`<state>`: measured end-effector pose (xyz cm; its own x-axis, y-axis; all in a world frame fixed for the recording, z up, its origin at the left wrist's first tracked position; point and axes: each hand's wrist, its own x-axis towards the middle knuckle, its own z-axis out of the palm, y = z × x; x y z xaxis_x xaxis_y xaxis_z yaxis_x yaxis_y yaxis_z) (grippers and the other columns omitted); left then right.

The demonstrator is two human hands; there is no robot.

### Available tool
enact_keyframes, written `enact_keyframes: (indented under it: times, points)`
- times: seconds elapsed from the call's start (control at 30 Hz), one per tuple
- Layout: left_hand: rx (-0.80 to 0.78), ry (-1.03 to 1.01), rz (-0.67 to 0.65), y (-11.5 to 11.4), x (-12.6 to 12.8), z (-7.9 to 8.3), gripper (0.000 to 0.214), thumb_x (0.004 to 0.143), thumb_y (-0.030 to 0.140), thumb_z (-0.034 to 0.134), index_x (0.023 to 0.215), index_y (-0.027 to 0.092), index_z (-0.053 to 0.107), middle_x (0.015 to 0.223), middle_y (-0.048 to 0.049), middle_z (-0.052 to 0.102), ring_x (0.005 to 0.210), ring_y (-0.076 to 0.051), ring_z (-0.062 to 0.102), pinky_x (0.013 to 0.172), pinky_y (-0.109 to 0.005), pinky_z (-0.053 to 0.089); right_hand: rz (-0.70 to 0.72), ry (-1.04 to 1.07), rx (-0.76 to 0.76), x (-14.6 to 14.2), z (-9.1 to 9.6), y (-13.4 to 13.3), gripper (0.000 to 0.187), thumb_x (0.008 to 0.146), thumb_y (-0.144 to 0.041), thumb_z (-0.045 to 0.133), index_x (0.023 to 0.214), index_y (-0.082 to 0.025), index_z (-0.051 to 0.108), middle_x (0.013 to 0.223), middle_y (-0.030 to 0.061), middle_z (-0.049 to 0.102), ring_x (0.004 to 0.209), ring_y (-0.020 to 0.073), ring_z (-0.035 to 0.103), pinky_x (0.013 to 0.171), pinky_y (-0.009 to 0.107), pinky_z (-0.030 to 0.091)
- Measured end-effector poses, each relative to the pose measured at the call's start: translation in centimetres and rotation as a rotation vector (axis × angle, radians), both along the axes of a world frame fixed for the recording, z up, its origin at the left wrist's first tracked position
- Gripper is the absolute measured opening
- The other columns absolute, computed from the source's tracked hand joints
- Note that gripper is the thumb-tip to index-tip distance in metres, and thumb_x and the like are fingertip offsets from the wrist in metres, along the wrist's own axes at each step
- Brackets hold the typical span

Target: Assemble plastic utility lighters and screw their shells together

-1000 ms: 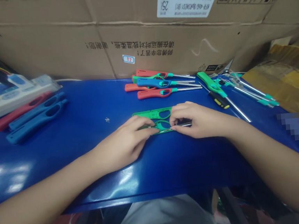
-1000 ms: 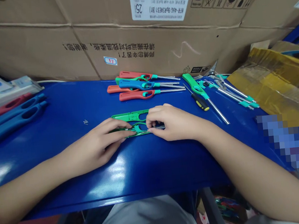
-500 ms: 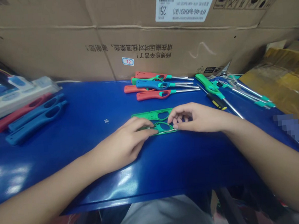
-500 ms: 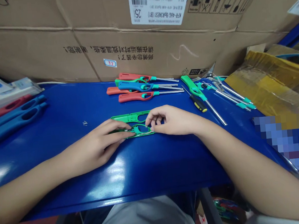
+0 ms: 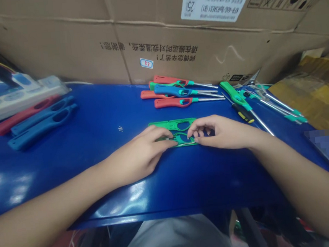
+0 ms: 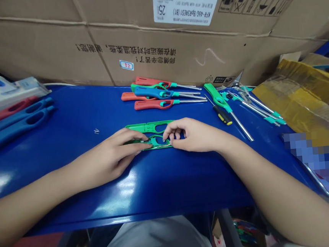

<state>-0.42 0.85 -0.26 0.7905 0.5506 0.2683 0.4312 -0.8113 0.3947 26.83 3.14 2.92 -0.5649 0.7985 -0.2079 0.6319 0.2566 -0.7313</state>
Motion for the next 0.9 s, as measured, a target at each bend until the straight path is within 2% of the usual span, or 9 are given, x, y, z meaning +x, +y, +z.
enact_keyframes:
  times: [0.23,0.4,0.57,0.63,0.73,0.9]
  points:
    - [-0.005,0.005,-0.005,-0.1,0.1,0.1,0.043,0.098,0.005,0.046,0.132,0.020,0.067,0.129,-0.0124,0.062,0.124,-0.027,0.055,0.107,-0.045,0.051,0.125,-0.104,0.277,-0.6,-0.5,-1.1,0.025,0.081,-0.011,0.059,0.102,-0.020,0.069,0.090,0.0014,0.065,0.078,0.0151,0.058,0.072,0.028,0.046]
    - [-0.006,-0.008,-0.008,-0.1,0.1,0.1,0.041,0.098,0.005,0.047,0.131,0.019,0.068,0.128,-0.0133,0.062,0.124,-0.027,0.055,0.107,-0.044,0.051,0.159,-0.171,0.357,-0.7,-0.5,-1.7,0.024,0.083,-0.009,0.058,0.102,-0.021,0.067,0.097,0.0025,0.067,0.083,0.0167,0.060,0.074,0.030,0.045]
    - [-0.010,-0.004,-0.001,-0.1,-0.1,0.1,0.039,0.101,0.010,0.046,0.132,0.019,0.067,0.129,-0.0138,0.061,0.123,-0.026,0.056,0.106,-0.042,0.052,0.040,-0.055,0.404,-0.2,-0.8,-0.8,0.017,0.088,-0.011,0.058,0.099,-0.019,0.068,0.086,0.0011,0.065,0.074,0.0145,0.060,0.068,0.027,0.047]
    - [-0.005,-0.013,-0.004,-0.1,-0.1,0.0,0.038,0.102,0.010,0.046,0.132,0.019,0.068,0.129,-0.0136,0.061,0.124,-0.026,0.055,0.106,-0.042,0.051,0.019,-0.038,0.507,0.1,-1.2,-0.2,0.020,0.091,-0.013,0.056,0.104,-0.019,0.070,0.094,0.0047,0.065,0.084,0.0175,0.062,0.076,0.030,0.049]
    - [-0.015,-0.012,-0.007,-0.2,-0.1,-0.1,0.038,0.102,0.011,0.046,0.133,0.019,0.067,0.130,-0.0133,0.060,0.124,-0.025,0.054,0.108,-0.042,0.050,0.079,-0.090,0.607,0.6,-1.8,0.5,0.024,0.094,-0.015,0.055,0.110,-0.021,0.072,0.108,0.0095,0.061,0.102,0.0237,0.060,0.091,0.039,0.049]
    - [-0.019,0.009,-0.011,-0.1,-0.2,0.1,0.039,0.101,0.012,0.047,0.133,0.022,0.066,0.131,-0.0127,0.060,0.124,-0.025,0.055,0.106,-0.043,0.051,0.063,-0.145,0.643,0.7,-1.7,0.7,0.005,0.092,-0.020,0.063,0.095,-0.021,0.066,0.111,0.0102,0.059,0.107,0.0268,0.058,0.096,0.044,0.048]
